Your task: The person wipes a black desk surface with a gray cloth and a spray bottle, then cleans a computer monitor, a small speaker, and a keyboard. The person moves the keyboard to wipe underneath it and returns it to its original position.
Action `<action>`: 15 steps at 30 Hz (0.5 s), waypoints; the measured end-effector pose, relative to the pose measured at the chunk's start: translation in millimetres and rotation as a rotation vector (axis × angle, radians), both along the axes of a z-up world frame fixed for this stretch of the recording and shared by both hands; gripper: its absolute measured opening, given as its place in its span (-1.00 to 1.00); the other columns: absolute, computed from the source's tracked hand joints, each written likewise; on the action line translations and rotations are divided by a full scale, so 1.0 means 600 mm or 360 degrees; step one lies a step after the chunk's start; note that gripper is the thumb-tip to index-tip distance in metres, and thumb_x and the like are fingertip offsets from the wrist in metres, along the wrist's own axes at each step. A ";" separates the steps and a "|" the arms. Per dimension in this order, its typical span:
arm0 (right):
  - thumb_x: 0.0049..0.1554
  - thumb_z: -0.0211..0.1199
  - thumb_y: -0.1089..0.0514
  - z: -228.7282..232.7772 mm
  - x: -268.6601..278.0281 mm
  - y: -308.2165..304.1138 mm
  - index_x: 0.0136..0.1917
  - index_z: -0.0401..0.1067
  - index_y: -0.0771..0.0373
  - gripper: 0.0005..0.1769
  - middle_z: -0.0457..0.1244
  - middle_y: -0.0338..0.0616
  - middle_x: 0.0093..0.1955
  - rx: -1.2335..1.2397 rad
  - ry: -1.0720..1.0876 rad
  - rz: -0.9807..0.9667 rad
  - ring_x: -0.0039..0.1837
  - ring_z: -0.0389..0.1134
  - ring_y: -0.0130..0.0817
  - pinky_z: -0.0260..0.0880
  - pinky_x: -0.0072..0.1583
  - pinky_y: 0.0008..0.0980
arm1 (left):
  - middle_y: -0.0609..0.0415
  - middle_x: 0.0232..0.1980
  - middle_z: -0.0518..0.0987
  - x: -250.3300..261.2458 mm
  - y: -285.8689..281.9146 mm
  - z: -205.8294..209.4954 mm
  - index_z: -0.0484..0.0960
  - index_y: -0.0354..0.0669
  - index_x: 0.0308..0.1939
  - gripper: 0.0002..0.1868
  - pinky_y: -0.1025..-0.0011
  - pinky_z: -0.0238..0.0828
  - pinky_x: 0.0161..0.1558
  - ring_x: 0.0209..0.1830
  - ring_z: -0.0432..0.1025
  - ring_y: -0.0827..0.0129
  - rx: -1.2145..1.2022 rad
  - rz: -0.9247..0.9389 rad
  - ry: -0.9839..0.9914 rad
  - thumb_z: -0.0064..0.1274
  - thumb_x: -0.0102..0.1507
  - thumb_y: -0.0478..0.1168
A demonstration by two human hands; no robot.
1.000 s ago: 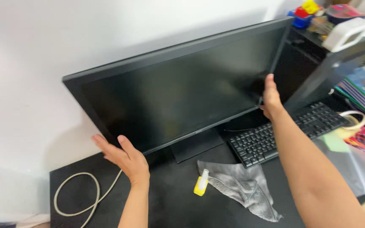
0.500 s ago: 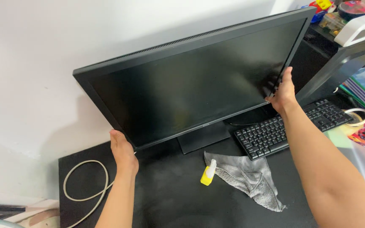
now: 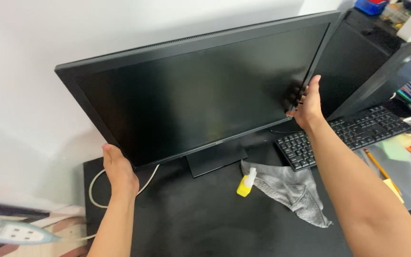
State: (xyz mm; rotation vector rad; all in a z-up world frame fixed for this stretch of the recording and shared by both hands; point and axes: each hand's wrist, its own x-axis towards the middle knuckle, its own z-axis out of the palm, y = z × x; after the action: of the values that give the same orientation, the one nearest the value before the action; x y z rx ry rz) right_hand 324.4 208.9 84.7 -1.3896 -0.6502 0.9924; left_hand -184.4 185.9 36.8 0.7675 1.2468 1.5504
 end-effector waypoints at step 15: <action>-0.03 -0.37 -0.75 -0.007 -0.124 0.003 0.65 -0.07 0.17 0.29 -0.10 0.13 0.68 -0.0018 0.0088 0.0082 0.69 -0.19 0.14 -0.40 0.45 0.61 | -0.01 0.47 0.35 -0.141 -0.015 -0.025 0.29 -0.28 0.45 -0.36 0.39 -0.02 0.47 0.46 0.17 0.37 -0.0054 0.0215 0.0081 -0.39 0.47 0.12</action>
State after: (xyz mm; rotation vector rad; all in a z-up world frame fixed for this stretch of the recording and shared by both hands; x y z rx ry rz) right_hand 250.0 210.5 80.2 -1.3562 -0.6431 1.0732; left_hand -269.1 176.9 22.0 0.7172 1.3832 1.6220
